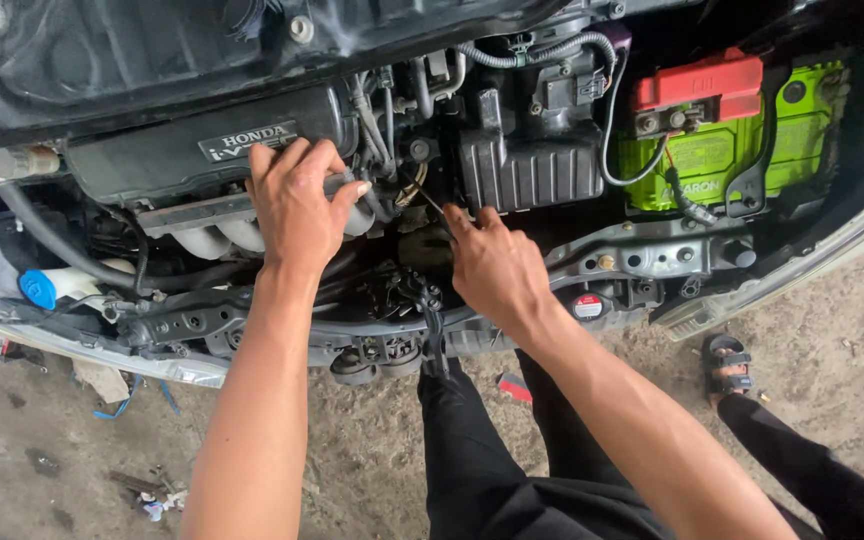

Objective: The person cleans the engine bay of a car using a brush and a cloth. They scrub various components, including the engine cover and the battery area, then wipe the surfaces. Later, they use a wrench to tighten bolts on the engine.

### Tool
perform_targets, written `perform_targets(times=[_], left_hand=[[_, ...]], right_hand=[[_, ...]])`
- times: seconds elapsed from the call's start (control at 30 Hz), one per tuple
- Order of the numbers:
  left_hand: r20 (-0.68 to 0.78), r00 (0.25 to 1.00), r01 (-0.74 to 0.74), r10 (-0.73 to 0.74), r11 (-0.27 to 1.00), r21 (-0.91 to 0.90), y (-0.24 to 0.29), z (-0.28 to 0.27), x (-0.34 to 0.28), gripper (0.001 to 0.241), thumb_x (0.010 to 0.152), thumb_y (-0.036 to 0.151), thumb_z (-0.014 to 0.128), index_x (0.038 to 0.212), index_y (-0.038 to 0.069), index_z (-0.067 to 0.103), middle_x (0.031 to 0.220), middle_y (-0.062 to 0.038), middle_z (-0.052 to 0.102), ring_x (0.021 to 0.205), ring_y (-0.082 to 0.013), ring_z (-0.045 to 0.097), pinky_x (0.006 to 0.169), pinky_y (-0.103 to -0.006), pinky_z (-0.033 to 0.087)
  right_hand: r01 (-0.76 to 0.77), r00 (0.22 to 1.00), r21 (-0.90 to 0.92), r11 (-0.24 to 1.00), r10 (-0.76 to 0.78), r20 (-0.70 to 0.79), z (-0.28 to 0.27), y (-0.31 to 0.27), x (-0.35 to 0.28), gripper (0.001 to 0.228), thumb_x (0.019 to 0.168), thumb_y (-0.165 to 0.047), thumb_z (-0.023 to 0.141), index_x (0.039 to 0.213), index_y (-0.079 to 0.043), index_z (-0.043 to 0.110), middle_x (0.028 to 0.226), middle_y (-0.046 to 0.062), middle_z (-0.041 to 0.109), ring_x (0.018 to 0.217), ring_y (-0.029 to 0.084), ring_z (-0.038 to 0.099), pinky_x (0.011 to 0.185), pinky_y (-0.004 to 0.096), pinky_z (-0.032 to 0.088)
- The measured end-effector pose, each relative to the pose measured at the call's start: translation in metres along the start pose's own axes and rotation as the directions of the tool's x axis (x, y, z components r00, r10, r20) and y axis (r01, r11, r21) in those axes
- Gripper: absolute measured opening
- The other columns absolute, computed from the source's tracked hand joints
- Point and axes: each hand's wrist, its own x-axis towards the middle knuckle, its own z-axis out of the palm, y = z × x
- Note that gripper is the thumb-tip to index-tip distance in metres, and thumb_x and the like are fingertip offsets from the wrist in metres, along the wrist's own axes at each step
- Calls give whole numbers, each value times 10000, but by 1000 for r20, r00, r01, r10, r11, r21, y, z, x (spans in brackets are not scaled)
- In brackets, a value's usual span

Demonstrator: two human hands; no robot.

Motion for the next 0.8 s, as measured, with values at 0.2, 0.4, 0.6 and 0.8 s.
perform_targets(times=[0.2,0.4,0.6,0.8], left_hand=[[5,1000,23,-23,1000,-1,2,0,2,327,751,254,927,885,174,640,780,-9,574,873,-330,557,868,-402,458],[26,999,44,-44,999,5,-1,1,1,336,752,282,924,892,189,632,783,13,560,899,-309,555,880,-389,457],[22,999,36,-37,999,14,3,-5,2,342,731,273,929,893,173,646,793,-8,582,893,-337,570,873,-404,470],[2,999,43,-43,999,2,5,-8,1,352,715,286,926,883,176,637,793,-14,582,896,-348,584,872,-409,486]], right_hand=[[-37,999,1,999,37,-38,-2,-26,-11,599,851,-141,581,1450,-165,572,1140,227,622,707,547,716,601,623,610],[-83,996,276,958,92,-21,18,-5,-4,538,917,-235,586,1450,-165,593,1103,243,647,784,594,691,627,652,595],[-294,946,851,435,256,197,-15,-9,-18,526,929,-204,688,1418,-25,612,778,161,716,591,198,659,529,304,549],[-1,992,-6,1000,0,-126,-9,-8,-16,511,966,-204,558,1477,-215,560,1052,184,642,734,512,727,621,617,622]])
